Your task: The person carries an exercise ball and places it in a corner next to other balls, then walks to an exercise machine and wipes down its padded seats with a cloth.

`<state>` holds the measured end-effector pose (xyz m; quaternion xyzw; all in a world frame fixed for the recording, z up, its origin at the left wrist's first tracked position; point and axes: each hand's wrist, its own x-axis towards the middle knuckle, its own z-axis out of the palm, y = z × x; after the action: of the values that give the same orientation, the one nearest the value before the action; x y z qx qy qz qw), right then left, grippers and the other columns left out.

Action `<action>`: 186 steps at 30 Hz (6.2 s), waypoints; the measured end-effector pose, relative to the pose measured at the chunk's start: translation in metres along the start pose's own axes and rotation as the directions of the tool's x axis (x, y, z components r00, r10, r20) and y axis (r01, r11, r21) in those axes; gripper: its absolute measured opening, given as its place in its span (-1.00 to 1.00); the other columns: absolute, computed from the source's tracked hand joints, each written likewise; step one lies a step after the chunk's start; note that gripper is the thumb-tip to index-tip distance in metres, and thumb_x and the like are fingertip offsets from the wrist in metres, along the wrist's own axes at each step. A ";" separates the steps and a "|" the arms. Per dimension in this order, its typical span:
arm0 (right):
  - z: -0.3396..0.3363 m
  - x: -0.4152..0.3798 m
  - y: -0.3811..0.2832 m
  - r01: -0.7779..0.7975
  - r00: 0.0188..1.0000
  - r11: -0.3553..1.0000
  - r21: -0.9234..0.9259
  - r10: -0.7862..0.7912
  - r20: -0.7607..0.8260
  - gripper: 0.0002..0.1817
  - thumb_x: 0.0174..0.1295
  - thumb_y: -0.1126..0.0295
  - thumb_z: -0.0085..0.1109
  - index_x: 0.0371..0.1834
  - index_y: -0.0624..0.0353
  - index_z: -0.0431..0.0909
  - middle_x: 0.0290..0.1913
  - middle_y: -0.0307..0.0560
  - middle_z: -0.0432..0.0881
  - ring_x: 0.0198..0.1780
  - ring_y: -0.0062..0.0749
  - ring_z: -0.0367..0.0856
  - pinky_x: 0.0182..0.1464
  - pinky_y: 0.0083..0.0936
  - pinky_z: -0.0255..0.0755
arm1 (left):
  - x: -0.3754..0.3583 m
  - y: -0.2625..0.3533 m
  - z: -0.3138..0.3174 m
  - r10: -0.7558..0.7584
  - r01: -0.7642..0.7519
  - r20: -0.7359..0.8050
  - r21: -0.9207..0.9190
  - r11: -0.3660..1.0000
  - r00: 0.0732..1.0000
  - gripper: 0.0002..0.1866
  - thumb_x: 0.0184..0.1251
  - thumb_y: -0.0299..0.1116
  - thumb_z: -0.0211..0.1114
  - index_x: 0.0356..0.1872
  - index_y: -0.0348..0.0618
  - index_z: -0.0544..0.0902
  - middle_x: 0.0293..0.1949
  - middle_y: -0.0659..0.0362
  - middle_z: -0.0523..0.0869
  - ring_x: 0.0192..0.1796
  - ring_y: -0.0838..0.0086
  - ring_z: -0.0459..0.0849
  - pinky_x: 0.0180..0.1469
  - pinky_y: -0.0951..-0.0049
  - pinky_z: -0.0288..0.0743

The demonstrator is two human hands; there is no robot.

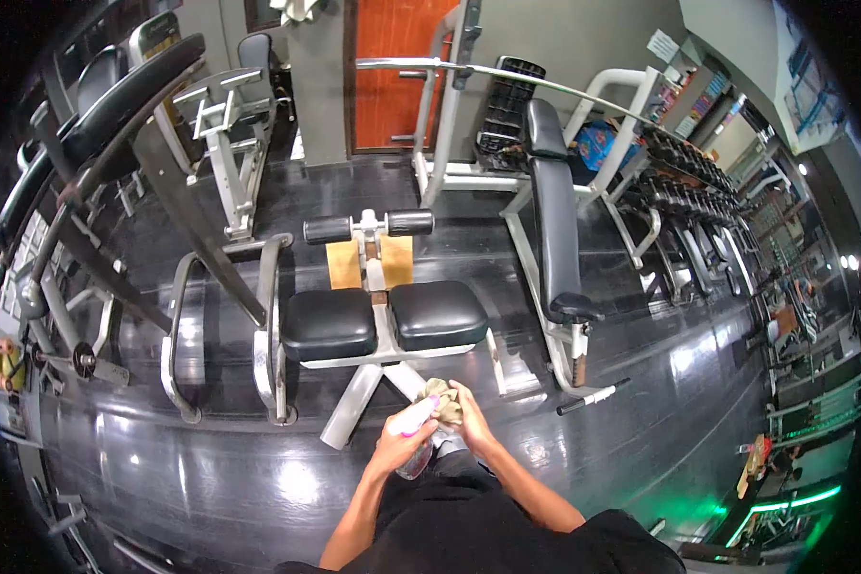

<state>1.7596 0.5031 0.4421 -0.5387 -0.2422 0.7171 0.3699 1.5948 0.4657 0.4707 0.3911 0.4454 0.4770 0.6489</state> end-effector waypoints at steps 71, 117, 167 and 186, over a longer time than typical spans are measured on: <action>-0.219 0.232 -0.050 0.650 0.739 0.049 -0.758 -0.275 0.615 -0.60 0.08 0.47 0.09 0.04 -0.02 0.52 -0.18 0.03 0.47 -0.17 0.05 0.55 -0.13 -0.15 0.48 | 0.074 -0.168 0.162 0.160 0.277 -0.690 0.478 0.834 0.706 -0.81 0.20 -0.34 0.34 -0.26 -0.21 0.59 -0.55 0.11 0.59 -0.48 0.49 0.57 -0.37 0.41 0.46; -0.196 0.319 -0.050 0.112 0.986 0.851 -0.512 -0.160 -0.051 -0.46 0.32 0.00 0.03 0.03 0.32 0.54 0.03 0.05 0.63 0.10 -0.32 0.53 0.13 -0.42 0.34 | 0.069 -0.152 0.141 0.130 0.286 -0.735 0.412 0.865 0.665 -0.80 0.20 -0.34 0.34 -0.23 -0.21 0.62 -0.47 0.09 0.66 -0.41 0.49 0.60 -0.27 0.43 0.48; -0.243 0.237 -0.024 0.259 0.951 0.563 -0.785 -0.289 0.106 -0.57 0.39 0.11 -0.14 0.03 0.26 0.49 -0.04 0.24 0.60 0.04 0.11 0.55 0.06 -0.18 0.38 | 0.037 -0.159 0.113 0.098 0.213 -0.867 0.227 0.950 0.488 -0.82 0.21 -0.37 0.35 -0.22 -0.22 0.64 -0.43 0.20 0.65 -0.38 0.58 0.57 -0.30 0.52 0.45; -0.238 0.192 -0.019 0.087 0.942 0.676 -0.732 -0.294 -0.160 -0.50 0.36 0.06 0.01 0.03 0.35 0.51 -0.13 0.14 0.64 -0.09 -0.21 0.59 0.01 -0.36 0.41 | 0.101 -0.098 -0.001 0.013 0.152 -0.799 0.130 0.980 0.601 -0.85 0.25 -0.38 0.31 -0.22 -0.19 0.63 -0.54 0.32 0.56 -0.55 0.69 0.47 -0.49 0.61 0.39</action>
<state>1.9628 0.6540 0.2705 -0.7017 -0.5055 0.4445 0.2334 1.6354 0.5401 0.3585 0.1786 0.7445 0.5319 0.3618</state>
